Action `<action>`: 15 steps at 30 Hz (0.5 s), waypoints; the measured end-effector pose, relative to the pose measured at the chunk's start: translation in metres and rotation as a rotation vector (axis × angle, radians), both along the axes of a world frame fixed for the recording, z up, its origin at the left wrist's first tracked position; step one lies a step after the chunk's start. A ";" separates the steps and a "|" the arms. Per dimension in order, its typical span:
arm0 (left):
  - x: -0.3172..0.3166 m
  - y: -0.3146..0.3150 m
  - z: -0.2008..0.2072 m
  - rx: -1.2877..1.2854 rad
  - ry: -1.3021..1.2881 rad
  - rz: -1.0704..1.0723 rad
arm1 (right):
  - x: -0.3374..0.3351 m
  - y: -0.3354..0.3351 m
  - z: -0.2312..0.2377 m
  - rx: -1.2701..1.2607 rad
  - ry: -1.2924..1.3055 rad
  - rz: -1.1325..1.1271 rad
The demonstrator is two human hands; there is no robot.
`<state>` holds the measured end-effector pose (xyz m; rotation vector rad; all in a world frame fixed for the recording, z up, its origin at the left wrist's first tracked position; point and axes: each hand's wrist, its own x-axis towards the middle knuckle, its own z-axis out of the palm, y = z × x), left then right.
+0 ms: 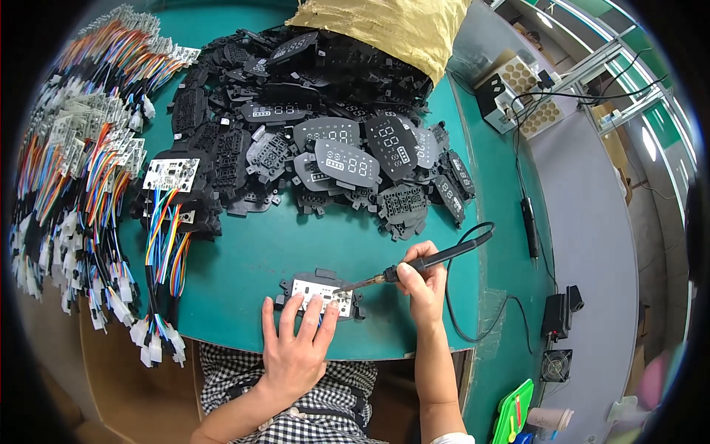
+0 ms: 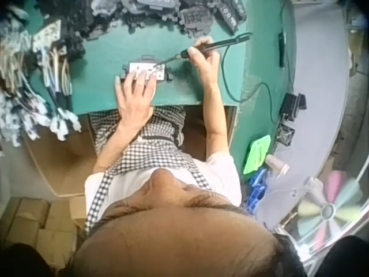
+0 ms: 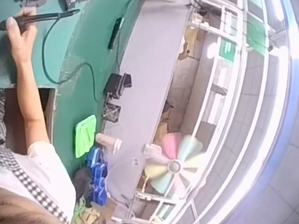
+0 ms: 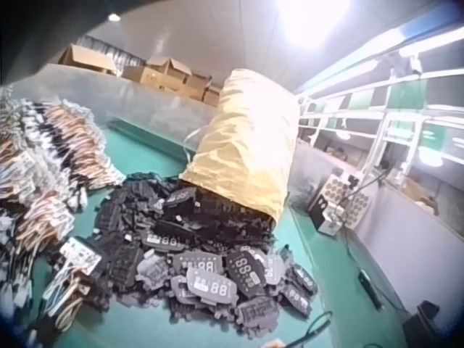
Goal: The person solders wires and components onto electronic display units and circuit boards with a soldering iron at an industrial workbench.
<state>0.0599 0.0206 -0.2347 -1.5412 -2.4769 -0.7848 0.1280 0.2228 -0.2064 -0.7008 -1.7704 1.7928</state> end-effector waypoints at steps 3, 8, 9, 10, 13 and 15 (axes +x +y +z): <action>0.000 0.000 -0.001 0.008 0.010 0.005 | -0.001 -0.001 -0.001 0.006 0.004 0.001; 0.000 0.000 -0.002 0.010 0.016 0.009 | 0.000 0.000 -0.002 0.002 -0.004 0.004; 0.000 0.000 -0.001 0.009 0.016 0.008 | 0.000 0.000 -0.002 0.001 -0.002 0.004; 0.000 0.001 -0.001 0.008 0.007 0.008 | 0.000 0.000 -0.003 -0.001 0.001 0.004; 0.000 0.001 -0.001 0.005 0.004 0.008 | -0.001 0.000 -0.002 0.004 0.010 0.001; -0.001 -0.001 0.000 0.006 0.009 0.010 | -0.002 -0.001 -0.002 0.008 0.001 0.000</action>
